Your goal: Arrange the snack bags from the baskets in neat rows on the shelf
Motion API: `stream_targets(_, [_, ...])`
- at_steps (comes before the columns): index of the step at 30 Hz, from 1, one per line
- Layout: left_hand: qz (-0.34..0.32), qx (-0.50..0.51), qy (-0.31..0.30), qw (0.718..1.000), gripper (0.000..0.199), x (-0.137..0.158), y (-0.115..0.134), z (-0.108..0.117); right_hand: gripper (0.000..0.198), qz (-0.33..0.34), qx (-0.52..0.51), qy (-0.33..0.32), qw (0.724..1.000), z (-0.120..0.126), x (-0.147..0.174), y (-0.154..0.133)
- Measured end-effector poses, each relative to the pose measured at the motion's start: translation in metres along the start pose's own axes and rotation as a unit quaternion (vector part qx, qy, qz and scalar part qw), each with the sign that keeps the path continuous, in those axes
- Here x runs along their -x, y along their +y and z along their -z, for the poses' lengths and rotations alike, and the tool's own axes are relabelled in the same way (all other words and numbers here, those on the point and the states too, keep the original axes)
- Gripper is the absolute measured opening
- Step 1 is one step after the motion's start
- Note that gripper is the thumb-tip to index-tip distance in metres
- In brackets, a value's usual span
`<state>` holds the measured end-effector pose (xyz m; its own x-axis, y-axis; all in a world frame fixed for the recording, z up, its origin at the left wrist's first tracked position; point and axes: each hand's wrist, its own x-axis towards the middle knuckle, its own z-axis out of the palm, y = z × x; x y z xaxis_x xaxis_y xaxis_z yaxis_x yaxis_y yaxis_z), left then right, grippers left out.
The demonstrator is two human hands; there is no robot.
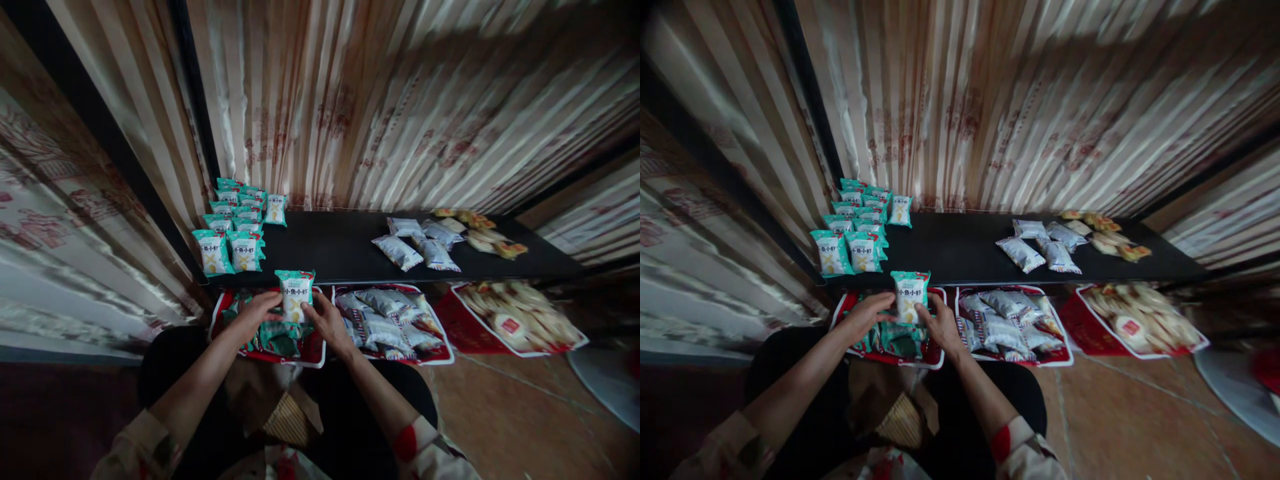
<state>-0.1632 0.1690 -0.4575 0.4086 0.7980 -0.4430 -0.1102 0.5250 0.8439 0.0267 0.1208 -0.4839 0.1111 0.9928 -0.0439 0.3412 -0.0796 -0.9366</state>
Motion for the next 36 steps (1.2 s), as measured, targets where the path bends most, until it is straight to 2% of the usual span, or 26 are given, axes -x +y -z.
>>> stream_targets(2, [-0.025, -0.039, -0.017, 0.999, 0.038, -0.007, -0.003, -0.008, 0.042, -0.016, -0.034, 0.008, 0.999, 0.001, -0.005, 0.002])
stream_targets(3, [-0.034, -0.062, -0.007, 0.997, 0.038, -0.013, -0.005, -0.012, 0.043, -0.023, -0.045, 0.012, 0.999, 0.002, -0.008, 0.002])
stream_targets(7, [-0.062, -0.157, 0.071, 0.983, 0.026, -0.042, -0.006, -0.022, 0.046, -0.045, -0.084, 0.012, 0.995, 0.007, -0.020, -0.002])
stream_targets(11, [-0.118, -0.232, 0.102, 0.960, 0.023, -0.073, 0.008, -0.027, 0.049, -0.032, -0.137, 0.020, 0.990, 0.014, -0.044, -0.009])
stream_targets(14, [-0.148, -0.286, 0.146, 0.936, 0.024, -0.096, 0.024, -0.032, 0.046, -0.008, -0.147, 0.047, 0.988, 0.016, -0.073, -0.009])
stream_targets(20, [-0.173, -0.305, 0.202, 0.914, 0.041, -0.137, 0.052, -0.041, 0.045, 0.024, -0.041, 0.138, 0.989, 0.009, -0.155, 0.002])
stream_targets(23, [-0.191, -0.323, 0.230, 0.898, 0.050, -0.155, 0.062, -0.042, 0.044, 0.039, -0.012, 0.156, 0.987, -0.001, -0.197, 0.003])
stream_targets(26, [-0.224, -0.350, 0.268, 0.869, 0.052, -0.172, 0.068, -0.040, 0.043, 0.057, -0.002, 0.159, 0.986, -0.015, -0.230, 0.001])
stream_targets(30, [-0.235, -0.385, 0.304, 0.839, 0.058, -0.192, 0.074, -0.034, 0.041, 0.079, -0.011, 0.138, 0.987, -0.030, -0.260, -0.002])
stream_targets(36, [-0.201, -0.393, 0.316, 0.840, 0.054, -0.207, 0.082, -0.027, 0.044, 0.118, 0.050, 0.113, 0.985, -0.042, -0.284, 0.001])
